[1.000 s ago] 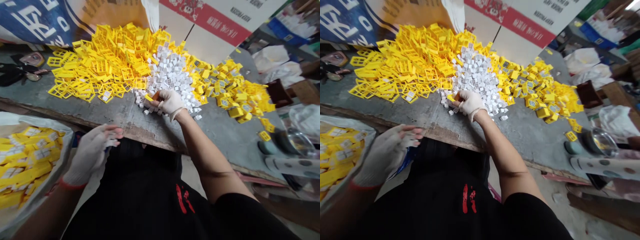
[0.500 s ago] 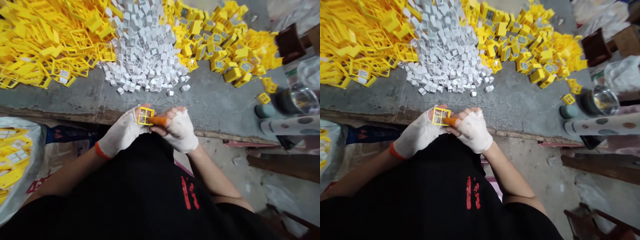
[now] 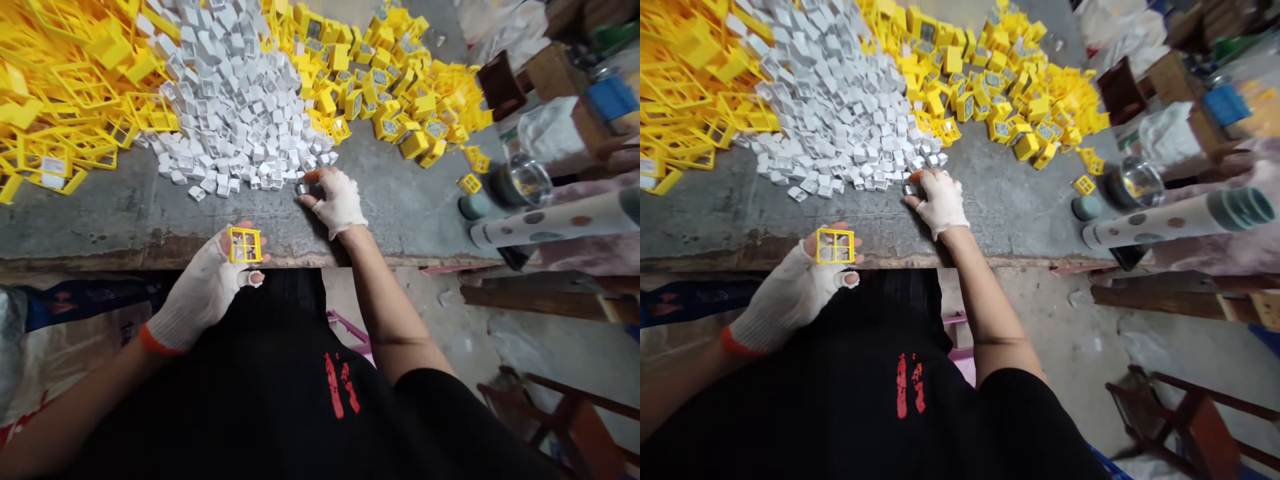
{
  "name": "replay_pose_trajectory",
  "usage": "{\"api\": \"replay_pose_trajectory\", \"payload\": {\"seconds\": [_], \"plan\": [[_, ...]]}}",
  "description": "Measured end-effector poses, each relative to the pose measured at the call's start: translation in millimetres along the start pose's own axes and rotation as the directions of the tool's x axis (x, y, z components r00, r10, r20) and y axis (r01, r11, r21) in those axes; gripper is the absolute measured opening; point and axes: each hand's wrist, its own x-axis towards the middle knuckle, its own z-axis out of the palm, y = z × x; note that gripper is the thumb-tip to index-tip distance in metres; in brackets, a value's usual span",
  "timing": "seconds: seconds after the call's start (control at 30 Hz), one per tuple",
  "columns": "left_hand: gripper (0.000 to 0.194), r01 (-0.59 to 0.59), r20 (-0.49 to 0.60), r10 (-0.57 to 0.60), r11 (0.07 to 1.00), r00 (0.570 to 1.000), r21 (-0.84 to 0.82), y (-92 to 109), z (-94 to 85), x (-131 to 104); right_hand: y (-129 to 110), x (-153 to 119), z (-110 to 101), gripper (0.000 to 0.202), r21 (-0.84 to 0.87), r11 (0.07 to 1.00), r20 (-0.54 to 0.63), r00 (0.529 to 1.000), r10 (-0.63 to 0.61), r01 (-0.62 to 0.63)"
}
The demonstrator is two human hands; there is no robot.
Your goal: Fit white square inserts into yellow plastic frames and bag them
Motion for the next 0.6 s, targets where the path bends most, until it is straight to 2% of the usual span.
{"api": "replay_pose_trajectory", "payload": {"seconds": [0.1, 0.2, 0.27, 0.4, 0.5, 0.6], "plan": [[0.042, -0.041, 0.005, 0.040, 0.999, 0.999, 0.035, -3, -3.2, 1, -3, 5, 3, 0.025, -0.007, 0.999, 0.021, 0.999, 0.031, -0.031], [0.043, -0.064, 0.026, 0.063, 0.996, 0.998, 0.056, -5, -6.7, 1, -6, -11, 0, 0.016, 0.086, 0.996, -0.004, 1.000, 0.020, -0.020], [0.045, -0.061, 0.041, 0.059, 0.997, 0.997, 0.051, -7, -8.1, 1, -16, -34, -4, 0.018, 0.233, 0.970, -0.057, 0.997, -0.059, 0.071], [0.042, -0.048, 0.056, 0.048, 0.999, 0.997, 0.011, -10, -7.0, 0, -53, -86, -11, 0.030, 0.506, 0.804, -0.156, 0.950, -0.272, 0.313], [0.036, -0.051, 0.060, 0.051, 0.999, 0.997, 0.003, -11, -4.7, -2, -78, -112, -4, 0.034, 0.552, 0.756, -0.138, 0.933, -0.333, 0.352], [0.035, -0.027, 0.091, 0.026, 1.000, 0.996, 0.011, -11, -5.2, -4, -80, -119, 4, 0.041, 0.500, 0.757, -0.140, 0.902, -0.409, 0.421]]}}
